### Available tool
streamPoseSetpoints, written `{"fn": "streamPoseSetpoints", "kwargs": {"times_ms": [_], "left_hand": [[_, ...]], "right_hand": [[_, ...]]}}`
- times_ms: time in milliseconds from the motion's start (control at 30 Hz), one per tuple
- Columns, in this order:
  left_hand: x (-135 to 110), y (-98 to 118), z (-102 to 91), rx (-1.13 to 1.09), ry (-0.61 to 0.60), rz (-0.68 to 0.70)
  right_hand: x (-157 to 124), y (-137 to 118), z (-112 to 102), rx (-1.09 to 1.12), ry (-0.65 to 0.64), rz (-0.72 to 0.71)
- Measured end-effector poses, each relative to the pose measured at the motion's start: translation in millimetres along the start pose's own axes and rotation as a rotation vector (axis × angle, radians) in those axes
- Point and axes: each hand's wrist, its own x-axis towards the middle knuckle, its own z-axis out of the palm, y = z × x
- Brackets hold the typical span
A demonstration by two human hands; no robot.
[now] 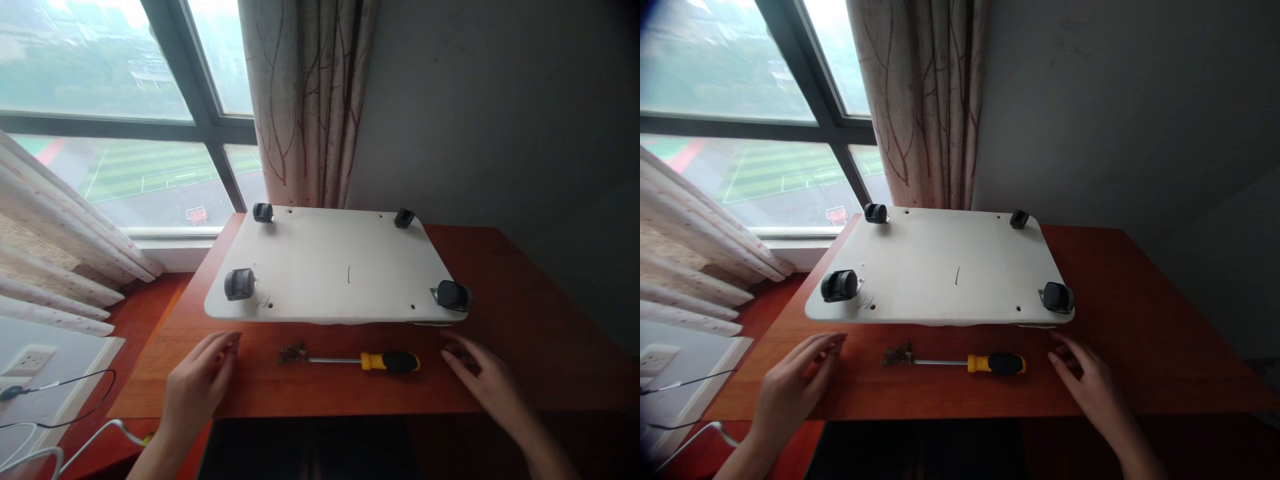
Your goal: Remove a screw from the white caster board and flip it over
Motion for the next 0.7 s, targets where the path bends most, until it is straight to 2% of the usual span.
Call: {"fn": "streamPoseSetpoints", "kwargs": {"times_ms": [67,167,300,433,533,600,700], "left_hand": [[11.0,-18.8,-8.5,0.069,0.045,-0.131],[45.4,-39.1,-16.5,0.102,0.046,-0.254],[106.3,-56.2,-11.6,-0.028,-0.027,-0.172],[150.6,-73.5,0.9,0.028,-0.171,-0.088],[163.1,-81.5,6.6,0.058,-0.145,-0.011],[164.5,-82.7,8.9,0.060,-0.092,0.025],[163.0,-82.0,12.8,0.083,-0.083,0.069]], "right_hand": [[14.9,15.6,-8.1,-0.066,0.090,0.002],[51.7,23.9,-18.6,-0.170,0.160,-0.106],[110.9,17.1,-24.7,-0.222,0.222,-0.281],[150.9,9.8,-22.0,-0.206,0.207,-0.341],[161.5,4.2,-17.9,-0.217,0.180,-0.398],[162.5,0.1,-15.1,-0.213,0.209,-0.426],[161.7,-4.3,-12.6,-0.192,0.239,-0.451]]}}
